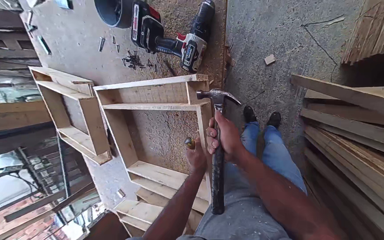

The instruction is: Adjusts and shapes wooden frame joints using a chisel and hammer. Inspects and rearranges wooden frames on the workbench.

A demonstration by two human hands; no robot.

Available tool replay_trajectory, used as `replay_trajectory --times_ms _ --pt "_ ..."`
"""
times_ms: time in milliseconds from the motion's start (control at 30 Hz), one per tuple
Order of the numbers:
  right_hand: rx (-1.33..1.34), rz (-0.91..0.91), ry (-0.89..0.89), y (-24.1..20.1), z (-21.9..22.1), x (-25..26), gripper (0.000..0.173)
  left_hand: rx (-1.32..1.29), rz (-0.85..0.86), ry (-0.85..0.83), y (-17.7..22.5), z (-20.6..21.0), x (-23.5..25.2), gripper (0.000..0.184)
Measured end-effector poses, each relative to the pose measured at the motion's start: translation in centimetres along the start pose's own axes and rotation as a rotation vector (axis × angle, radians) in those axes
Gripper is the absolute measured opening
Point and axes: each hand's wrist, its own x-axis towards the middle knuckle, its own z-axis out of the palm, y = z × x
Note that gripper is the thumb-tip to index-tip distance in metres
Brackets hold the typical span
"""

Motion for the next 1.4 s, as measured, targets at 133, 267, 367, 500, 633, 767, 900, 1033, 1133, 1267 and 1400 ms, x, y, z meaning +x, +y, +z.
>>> replay_trajectory --times_ms 133,267,367,500,633,767,900,1033,1133,1267,1400 --pt "0.009 -0.647 0.245 -4.1 -2.2 -1.0 0.054 0.071 -0.02 0.015 -0.6 -0.5 -0.1 0.019" --pt "-0.28 -0.225 0.26 0.8 0.3 1.6 0.043 0.111 -0.027 0.039 0.0 -0.4 -0.2 0.015" --pt "-0.368 -0.019 0.092 -0.8 1.9 0.3 0.045 0.079 0.027 0.009 -0.2 -0.6 0.7 0.02" --pt "-0.192 -0.489 0.242 -1.9 0.2 -0.6 0.045 0.211 -0.031 0.042 0.3 -0.7 0.5 0.025" --pt "-0.497 0.037 0.182 0.9 0.8 3.2 0.045 0.136 -0.035 0.019 0.0 -0.9 0.3 0.019" --pt "-0.531 -0.266 0.079 -1.3 0.8 1.1 0.038 0.176 -0.049 -0.001 -0.5 -1.6 0.3 0.026" --pt "-0.433 -0.425 0.356 -4.5 -1.0 -0.7 0.045 0.2 -0.081 -0.037 0.0 -1.8 0.5 0.025" --pt "-0.887 -0.303 0.439 -5.3 -3.3 -5.6 0.035 0.254 0.182 0.003 3.4 -4.2 2.6 0.025" --pt "-1.266 -0.278 0.496 -6.3 -3.7 -9.9 0.035 0.293 0.352 0.037 9.6 -6.3 7.1 0.033" --pt "-1.478 -0.318 0.544 -8.0 -2.3 -11.7 0.039 0.732 0.012 -0.36 16.5 -4.9 14.2 0.061" --pt "-1.535 -0.312 0.525 -9.9 -0.4 -10.9 0.046 0.943 -0.104 -0.476 16.9 -2.2 15.9 0.046"
